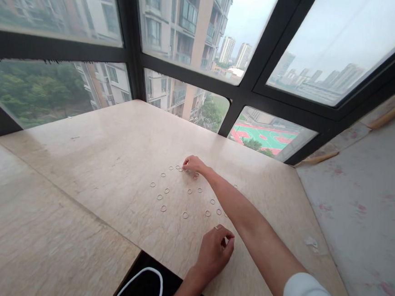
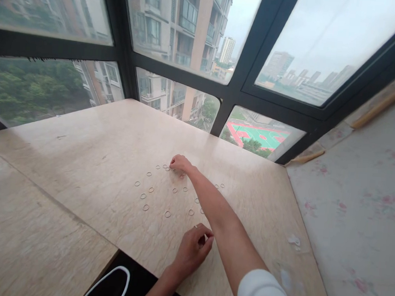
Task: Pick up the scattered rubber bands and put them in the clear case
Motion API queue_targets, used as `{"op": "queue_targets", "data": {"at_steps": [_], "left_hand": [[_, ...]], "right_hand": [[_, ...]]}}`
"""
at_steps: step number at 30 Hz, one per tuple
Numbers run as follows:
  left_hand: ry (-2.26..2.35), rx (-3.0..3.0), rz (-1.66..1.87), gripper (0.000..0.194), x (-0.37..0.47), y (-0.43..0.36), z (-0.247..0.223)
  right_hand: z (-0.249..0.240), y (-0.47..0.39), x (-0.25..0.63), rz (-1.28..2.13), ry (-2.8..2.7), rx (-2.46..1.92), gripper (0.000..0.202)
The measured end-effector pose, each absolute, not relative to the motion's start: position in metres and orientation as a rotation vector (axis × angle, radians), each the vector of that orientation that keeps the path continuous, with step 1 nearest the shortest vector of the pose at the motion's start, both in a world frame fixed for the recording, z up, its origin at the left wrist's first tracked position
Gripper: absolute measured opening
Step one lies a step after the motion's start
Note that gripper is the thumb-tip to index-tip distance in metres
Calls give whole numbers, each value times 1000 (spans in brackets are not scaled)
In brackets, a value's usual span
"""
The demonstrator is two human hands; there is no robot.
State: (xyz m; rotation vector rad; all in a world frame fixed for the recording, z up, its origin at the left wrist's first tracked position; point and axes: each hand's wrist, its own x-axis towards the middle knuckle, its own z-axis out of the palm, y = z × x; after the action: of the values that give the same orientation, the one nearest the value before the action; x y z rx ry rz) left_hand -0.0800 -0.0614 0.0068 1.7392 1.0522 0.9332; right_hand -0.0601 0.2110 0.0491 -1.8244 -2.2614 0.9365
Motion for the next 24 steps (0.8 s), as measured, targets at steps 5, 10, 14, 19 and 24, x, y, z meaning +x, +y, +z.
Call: {"op": "queue_targets", "data": {"at_steps": [5, 10, 14, 19, 24], "left_hand": [[1067, 1744, 912, 11, -79, -60, 7], [1072, 1743, 910, 11, -78, -61, 7], [1068, 1741, 923, 10, -78, -61, 6], [1074, 1760, 933, 11, -79, -60, 6], [1098, 1777, 927, 11, -78, -59, 8]], "right_hand": [[46, 217, -62, 953, -2395, -1815, 31], [47, 214, -65, 1012, -2401, -1819, 30], [50, 207, -60, 1125, -2319, -1777, 28], [56, 183, -36, 1320, -2052, -1604, 18], [67, 141, -3, 1495, -1713, -1319, 22]]}}
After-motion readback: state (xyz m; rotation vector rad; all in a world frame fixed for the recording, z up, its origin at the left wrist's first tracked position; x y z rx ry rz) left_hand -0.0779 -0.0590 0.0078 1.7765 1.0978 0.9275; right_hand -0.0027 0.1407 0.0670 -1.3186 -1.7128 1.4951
